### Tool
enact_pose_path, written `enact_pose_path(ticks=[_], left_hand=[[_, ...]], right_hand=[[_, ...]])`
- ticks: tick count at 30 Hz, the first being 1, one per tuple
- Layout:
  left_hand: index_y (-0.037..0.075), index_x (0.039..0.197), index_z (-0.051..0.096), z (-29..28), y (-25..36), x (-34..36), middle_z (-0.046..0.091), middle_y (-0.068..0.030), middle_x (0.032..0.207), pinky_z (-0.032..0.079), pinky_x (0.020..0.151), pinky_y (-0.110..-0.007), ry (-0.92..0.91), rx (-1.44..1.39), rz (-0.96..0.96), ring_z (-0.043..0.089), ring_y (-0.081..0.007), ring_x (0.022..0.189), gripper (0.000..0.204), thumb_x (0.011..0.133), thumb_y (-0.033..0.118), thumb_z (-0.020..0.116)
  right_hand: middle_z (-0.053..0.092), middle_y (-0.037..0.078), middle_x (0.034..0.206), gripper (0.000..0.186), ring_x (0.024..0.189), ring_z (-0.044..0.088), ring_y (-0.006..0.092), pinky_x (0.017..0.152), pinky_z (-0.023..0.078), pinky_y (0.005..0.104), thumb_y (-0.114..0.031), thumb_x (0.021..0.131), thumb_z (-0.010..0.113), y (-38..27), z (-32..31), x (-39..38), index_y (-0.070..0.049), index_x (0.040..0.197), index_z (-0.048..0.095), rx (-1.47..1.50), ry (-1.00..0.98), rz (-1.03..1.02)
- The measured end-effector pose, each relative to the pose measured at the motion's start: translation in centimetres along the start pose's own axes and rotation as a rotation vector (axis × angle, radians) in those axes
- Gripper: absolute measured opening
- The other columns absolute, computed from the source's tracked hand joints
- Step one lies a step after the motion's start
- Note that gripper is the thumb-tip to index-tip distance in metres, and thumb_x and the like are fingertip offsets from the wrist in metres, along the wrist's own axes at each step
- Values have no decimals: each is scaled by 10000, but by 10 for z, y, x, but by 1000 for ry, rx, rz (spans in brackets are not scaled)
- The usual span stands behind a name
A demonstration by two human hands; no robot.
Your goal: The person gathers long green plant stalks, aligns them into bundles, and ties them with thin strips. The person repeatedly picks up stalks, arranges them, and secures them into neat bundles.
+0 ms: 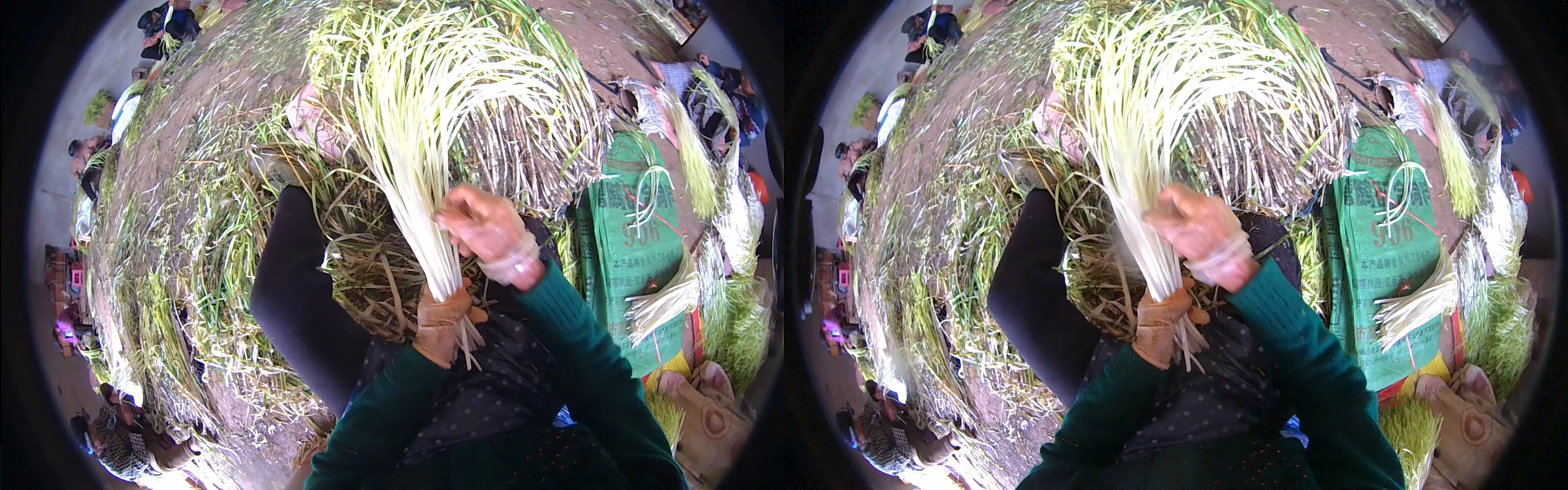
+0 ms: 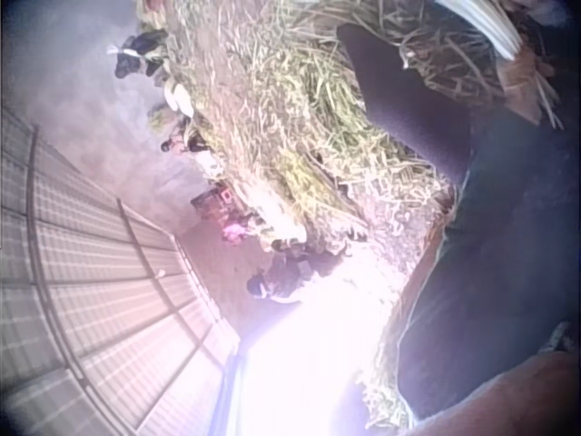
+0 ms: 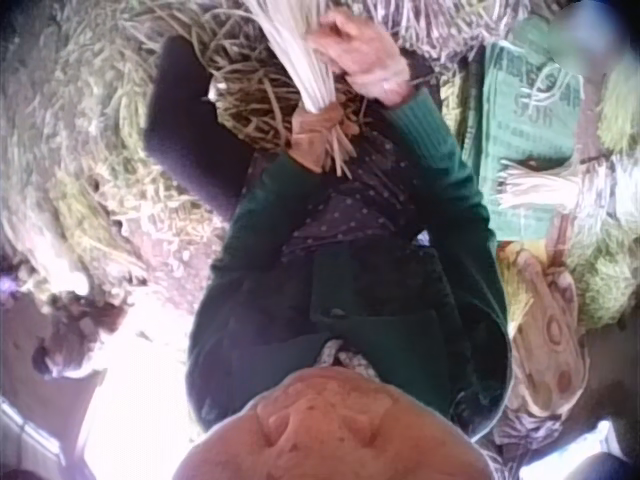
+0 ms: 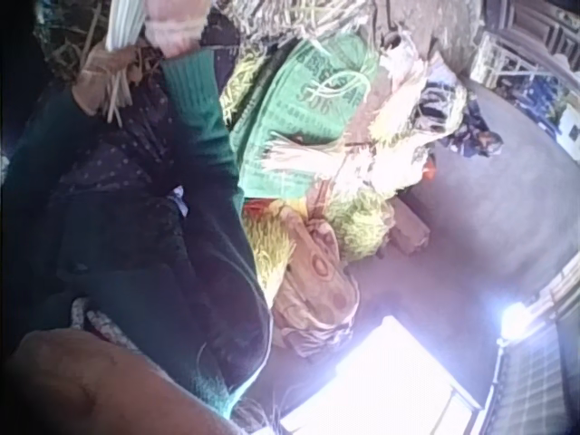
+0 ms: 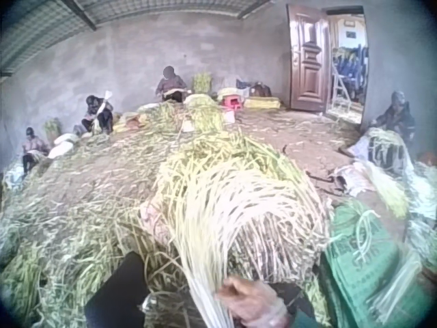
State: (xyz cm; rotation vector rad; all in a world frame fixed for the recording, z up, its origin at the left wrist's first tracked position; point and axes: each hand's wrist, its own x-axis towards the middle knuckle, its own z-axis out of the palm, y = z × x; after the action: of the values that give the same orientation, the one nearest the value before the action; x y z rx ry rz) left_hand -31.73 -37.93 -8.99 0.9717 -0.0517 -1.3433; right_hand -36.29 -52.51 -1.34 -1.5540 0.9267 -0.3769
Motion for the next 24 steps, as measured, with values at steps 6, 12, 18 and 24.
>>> enact_pose_path(ticks=[6,12,18,24], left_hand=[[-36,1038,534,-4,-1,3,569,-63,722,503,509,-301,-14,7,-73,616,-237,568,307,781,91,642],[-24,1034,518,-7,0,10,574,-100,811,548,516,-324,-113,45,-10,597,-214,611,290,774,60,616],[-25,1045,542,-20,-5,13,585,-71,752,532,536,-310,-4,-1,-34,615,-218,605,259,821,89,608],[-25,1079,527,-12,-3,4,576,-60,797,545,545,-323,-78,-8,-66,617,-212,596,320,783,25,639]], right_hand=[[544,58,598,101,429,467,112,350,394,241,-89,837,580,18,9,35,-11,774,565,184,-119,-38],[592,35,688,75,447,531,68,356,436,184,-134,860,601,23,-19,-31,-70,899,597,484,-437,-62],[579,0,675,48,483,518,63,412,404,207,-110,871,572,13,-35,-59,-63,864,574,187,-915,-248],[567,5,630,111,530,536,71,454,424,218,-153,846,613,20,-61,-79,-48,829,581,250,-907,143]])
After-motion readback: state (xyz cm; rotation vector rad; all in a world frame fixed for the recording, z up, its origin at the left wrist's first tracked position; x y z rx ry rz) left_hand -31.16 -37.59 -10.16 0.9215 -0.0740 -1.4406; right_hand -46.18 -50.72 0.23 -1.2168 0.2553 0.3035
